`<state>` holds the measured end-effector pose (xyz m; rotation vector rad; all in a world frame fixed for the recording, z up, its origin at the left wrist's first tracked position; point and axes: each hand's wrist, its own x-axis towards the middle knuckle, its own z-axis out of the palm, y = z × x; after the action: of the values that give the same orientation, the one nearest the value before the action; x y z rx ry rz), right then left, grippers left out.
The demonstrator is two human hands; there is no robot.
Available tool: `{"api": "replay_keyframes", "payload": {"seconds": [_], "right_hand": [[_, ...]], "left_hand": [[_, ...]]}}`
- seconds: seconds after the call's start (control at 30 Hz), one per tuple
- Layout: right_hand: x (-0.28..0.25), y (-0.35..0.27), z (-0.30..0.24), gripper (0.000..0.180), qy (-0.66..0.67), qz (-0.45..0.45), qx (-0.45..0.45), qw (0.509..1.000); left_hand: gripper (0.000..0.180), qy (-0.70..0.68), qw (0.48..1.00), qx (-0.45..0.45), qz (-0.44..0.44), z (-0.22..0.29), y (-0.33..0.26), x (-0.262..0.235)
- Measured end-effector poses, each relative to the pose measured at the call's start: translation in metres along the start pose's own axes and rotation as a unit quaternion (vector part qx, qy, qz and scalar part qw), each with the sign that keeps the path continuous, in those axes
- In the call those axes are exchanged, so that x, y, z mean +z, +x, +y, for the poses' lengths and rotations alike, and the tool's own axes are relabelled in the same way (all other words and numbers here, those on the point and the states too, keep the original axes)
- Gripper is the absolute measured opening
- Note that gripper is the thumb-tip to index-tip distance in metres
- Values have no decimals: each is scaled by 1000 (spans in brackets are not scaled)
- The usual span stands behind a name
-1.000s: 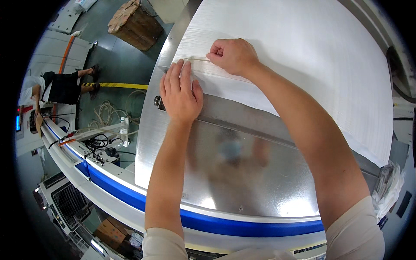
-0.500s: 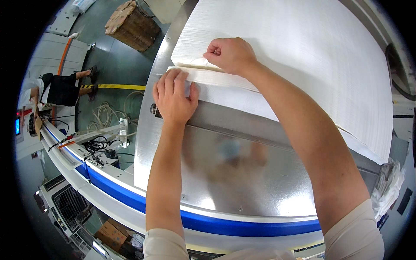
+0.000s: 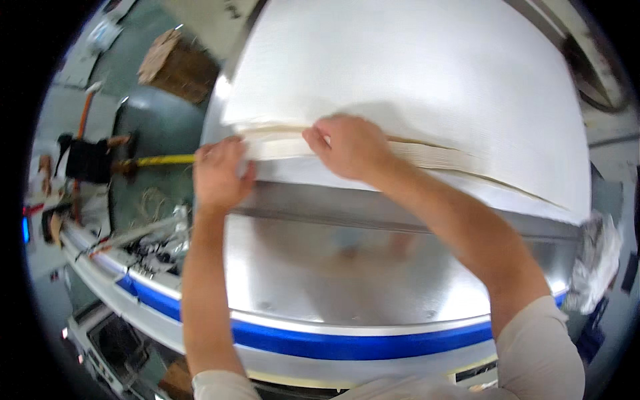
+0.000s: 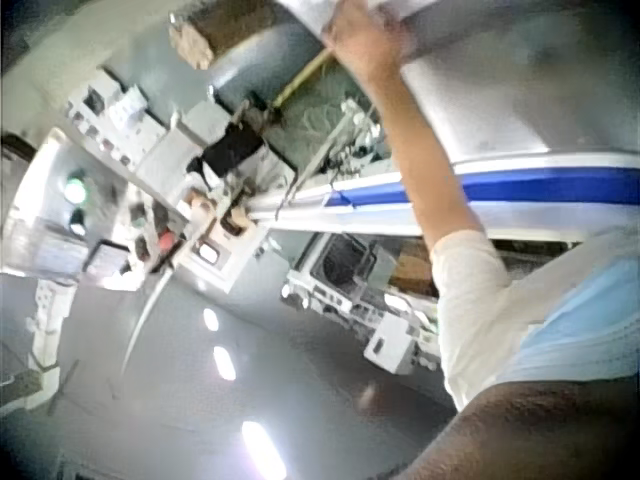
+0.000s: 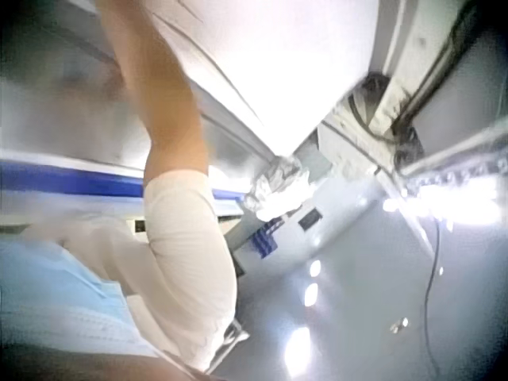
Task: The person folds a large white sheet on a metal table using a blue guide bar. They repeatedly pull the sheet over the bar, fold it, and smooth it down with their hands to create a neat stack.
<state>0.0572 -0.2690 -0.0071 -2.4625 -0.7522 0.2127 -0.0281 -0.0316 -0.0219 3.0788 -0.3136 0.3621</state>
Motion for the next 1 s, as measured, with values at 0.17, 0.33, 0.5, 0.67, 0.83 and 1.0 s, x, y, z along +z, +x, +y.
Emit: {"api": "replay_keyframes", "payload": {"seconds": [0.17, 0.33, 0.5, 0.67, 0.83, 1.0], "right_hand": [[-65, -96, 101, 54, -147, -66, 169, 972], [-162, -204, 237, 71, -259, -90, 344, 898], [-249, -309, 369, 72, -310, -4, 388, 868], [-301, -363, 449, 72, -325, -15, 425, 845], [-360, -437, 533, 69, -362, -82, 483, 793], [-424, -519, 618, 28, -419, -130, 416, 797]], "left_hand": [[64, 83, 964, -30, -252, 9, 36, -30], [48, 162, 916, -46, -363, 22, 72, -6], [21, 272, 920, 28, -281, -20, 69, 44], [17, 239, 929, -44, -279, -43, 70, 51], [34, 22, 948, -195, -251, -48, 69, 54], [38, 51, 900, -240, -359, -28, 91, 73]]}}
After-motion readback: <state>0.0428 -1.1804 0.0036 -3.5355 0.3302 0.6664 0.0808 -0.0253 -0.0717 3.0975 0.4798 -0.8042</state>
